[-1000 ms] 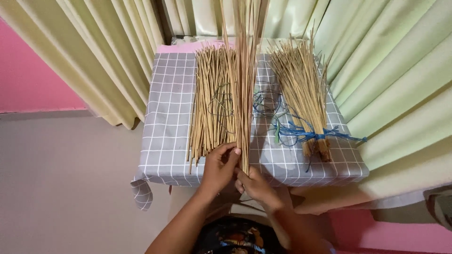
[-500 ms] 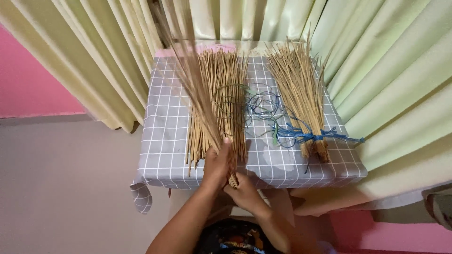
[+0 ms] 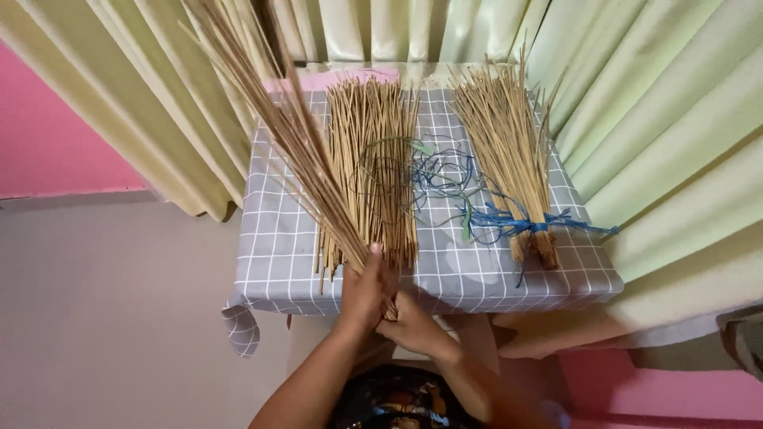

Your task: Assembling broom bundles by grouping wooden sticks and tying them with string.

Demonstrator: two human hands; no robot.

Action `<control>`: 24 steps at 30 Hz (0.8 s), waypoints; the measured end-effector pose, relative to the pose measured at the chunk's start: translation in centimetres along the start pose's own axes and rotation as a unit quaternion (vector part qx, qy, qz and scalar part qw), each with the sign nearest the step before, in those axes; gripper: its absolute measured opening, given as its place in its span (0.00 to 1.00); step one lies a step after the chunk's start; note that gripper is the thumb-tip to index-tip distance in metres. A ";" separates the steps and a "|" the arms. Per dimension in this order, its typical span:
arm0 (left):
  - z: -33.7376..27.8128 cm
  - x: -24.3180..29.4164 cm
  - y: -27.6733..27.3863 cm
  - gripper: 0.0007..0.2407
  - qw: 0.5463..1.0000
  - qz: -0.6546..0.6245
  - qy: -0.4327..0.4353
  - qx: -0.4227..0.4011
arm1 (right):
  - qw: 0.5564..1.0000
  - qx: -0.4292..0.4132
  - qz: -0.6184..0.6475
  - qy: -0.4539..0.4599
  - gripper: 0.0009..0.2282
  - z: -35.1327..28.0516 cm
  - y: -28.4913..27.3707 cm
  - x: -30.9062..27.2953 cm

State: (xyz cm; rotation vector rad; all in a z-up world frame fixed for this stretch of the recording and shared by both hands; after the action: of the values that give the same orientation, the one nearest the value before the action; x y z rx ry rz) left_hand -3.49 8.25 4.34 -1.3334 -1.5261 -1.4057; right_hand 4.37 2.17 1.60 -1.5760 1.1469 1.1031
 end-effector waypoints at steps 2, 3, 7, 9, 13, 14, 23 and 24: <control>0.7 -0.1 -0.3 0.17 0.994 -0.077 0.070 -0.040 | 0.996 -0.026 -0.074 0.042 0.38 -0.9 -0.2 -0.7; 1.2 -0.3 -0.6 0.19 0.991 -0.109 0.070 -0.032 | 0.995 -0.034 -0.067 0.065 0.35 -1.0 -0.1 -0.2; 0.9 -0.6 -1.0 0.19 0.994 -0.103 0.031 -0.001 | 0.999 -0.010 -0.045 -0.011 0.20 -0.4 0.2 -0.5; 0.5 -0.6 -1.3 0.16 0.995 -0.096 0.010 0.025 | 0.999 0.010 -0.034 0.022 0.20 -0.5 0.0 -0.9; -0.3 0.1 -1.3 0.11 0.985 -0.140 0.054 0.082 | 0.986 0.083 0.039 -0.140 0.12 -0.8 -0.8 -4.4; -0.2 0.0 -1.6 0.11 0.985 -0.140 0.055 0.082 | 0.986 0.082 0.039 -0.141 0.12 -1.3 -0.6 -4.3; -0.4 2.6 -2.2 0.20 0.951 -0.291 0.044 0.099 | 0.971 0.122 0.029 -0.203 0.26 -0.7 -2.5 -2.1; -0.3 2.6 -1.9 0.19 0.944 -0.313 0.053 0.088 | 0.935 0.208 0.126 -0.256 0.28 -0.3 -3.8 -2.1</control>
State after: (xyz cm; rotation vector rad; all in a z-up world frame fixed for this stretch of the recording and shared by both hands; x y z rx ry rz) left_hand -6.04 8.78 6.32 -0.6664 -2.0479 -1.6252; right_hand 7.76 3.03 4.24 -0.7643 1.1397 1.2411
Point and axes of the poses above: each hand's wrist, its own z-axis towards the middle knuckle, its own y-axis out of the palm, x = y × z, the point moved 7 cm from there along z, towards the middle knuckle, and after that the axes turned 3 degrees about x, right-handed, at the moved point
